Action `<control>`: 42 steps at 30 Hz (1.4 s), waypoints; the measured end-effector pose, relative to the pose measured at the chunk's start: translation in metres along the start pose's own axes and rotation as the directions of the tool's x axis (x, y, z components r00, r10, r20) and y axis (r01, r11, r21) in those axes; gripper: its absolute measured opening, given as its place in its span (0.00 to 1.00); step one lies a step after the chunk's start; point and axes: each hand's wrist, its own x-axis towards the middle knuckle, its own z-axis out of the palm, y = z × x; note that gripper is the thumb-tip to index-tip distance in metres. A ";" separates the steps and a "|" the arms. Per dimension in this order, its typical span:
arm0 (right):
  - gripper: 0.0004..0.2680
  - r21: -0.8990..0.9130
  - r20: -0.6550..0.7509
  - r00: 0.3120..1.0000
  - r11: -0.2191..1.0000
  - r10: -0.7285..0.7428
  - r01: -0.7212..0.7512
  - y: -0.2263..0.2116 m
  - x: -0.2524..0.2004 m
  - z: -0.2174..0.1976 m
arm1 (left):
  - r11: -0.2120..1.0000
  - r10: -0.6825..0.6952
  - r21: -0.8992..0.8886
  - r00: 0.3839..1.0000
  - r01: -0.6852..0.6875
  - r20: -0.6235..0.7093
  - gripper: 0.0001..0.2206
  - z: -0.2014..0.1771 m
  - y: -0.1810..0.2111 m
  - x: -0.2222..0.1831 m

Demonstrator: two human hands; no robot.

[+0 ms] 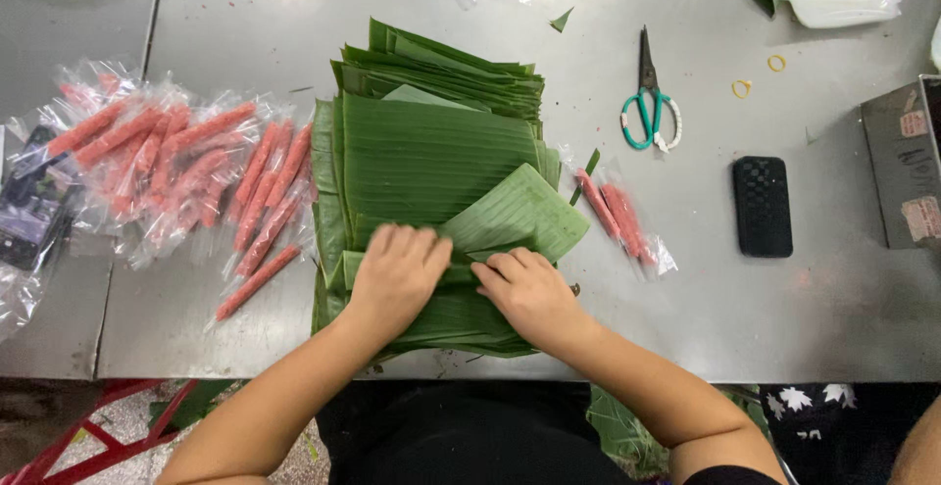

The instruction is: The person wraps cylindrical food items in banana leaves by hand, rolling each item inside a leaf and folding the ends to secure it.

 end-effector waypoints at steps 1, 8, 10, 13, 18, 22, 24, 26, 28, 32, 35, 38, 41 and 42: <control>0.13 0.015 0.021 0.999 0.999 0.041 -0.041 0.001 -0.002 -0.001 | 0.997 0.017 -0.081 0.999 -0.013 0.042 0.14 0.000 0.003 -0.008; 0.11 0.179 0.160 0.964 0.954 0.212 -0.240 0.022 0.005 -0.014 | 0.885 -0.261 -0.297 0.911 0.359 0.320 0.08 0.007 -0.013 -0.033; 0.08 0.177 0.128 0.968 0.955 0.216 -0.237 0.026 0.010 -0.017 | 0.886 -0.292 -0.285 0.917 0.366 0.272 0.07 0.007 -0.019 -0.029; 0.08 0.026 -0.029 0.998 0.999 0.049 -0.048 0.026 0.012 -0.022 | 0.976 -0.111 -0.177 0.989 0.126 0.094 0.10 0.001 -0.024 -0.024; 0.13 -0.112 -0.014 1.000 0.993 0.027 -0.028 0.028 0.006 -0.022 | 1.000 -0.005 -0.021 0.982 0.010 0.191 0.09 0.006 -0.029 -0.024; 0.11 -0.194 -0.115 0.993 0.980 0.016 -0.039 0.039 0.008 -0.011 | 0.989 -0.085 -0.119 0.994 0.093 0.069 0.09 0.010 -0.036 -0.015; 0.12 -0.255 -0.185 0.982 0.967 -0.027 -0.022 0.043 0.011 -0.012 | 0.993 -0.014 -0.114 1.000 0.014 0.006 0.12 0.009 -0.035 -0.013; 0.15 -0.292 -0.210 0.977 0.956 -0.041 -0.023 0.044 0.011 -0.015 | 0.983 0.005 -0.183 0.996 0.010 0.086 0.10 0.006 -0.032 -0.020; 0.16 -0.203 -0.165 0.986 0.979 -0.018 -0.016 0.045 0.008 -0.015 | 0.957 -0.080 -0.261 0.979 0.129 0.188 0.08 0.005 -0.029 -0.027; 0.12 -0.132 -0.160 0.986 0.991 -0.048 0.027 0.049 0.002 -0.012 | 0.932 -0.221 -0.243 0.953 0.269 0.205 0.07 0.001 -0.028 -0.027; 0.14 -0.242 -0.206 0.978 0.970 -0.041 -0.011 0.047 0.003 -0.014 | 0.966 -0.151 -0.186 0.975 0.181 0.165 0.08 -0.004 -0.027 -0.025; 0.14 -0.146 -0.192 0.981 0.989 -0.001 -0.028 0.049 0.004 -0.015 | 0.925 -0.281 -0.177 0.919 0.336 0.277 0.06 -0.001 -0.028 -0.023; 0.13 -0.188 -0.145 0.989 0.982 -0.007 -0.020 0.046 0.003 -0.016 | 0.944 -0.308 -0.038 0.919 0.327 0.248 0.09 0.003 -0.025 -0.021; 0.15 -0.229 -0.138 0.990 0.973 -0.009 -0.023 0.047 0.004 -0.017 | 0.961 -0.276 0.028 0.938 0.277 0.209 0.11 0.006 -0.023 -0.018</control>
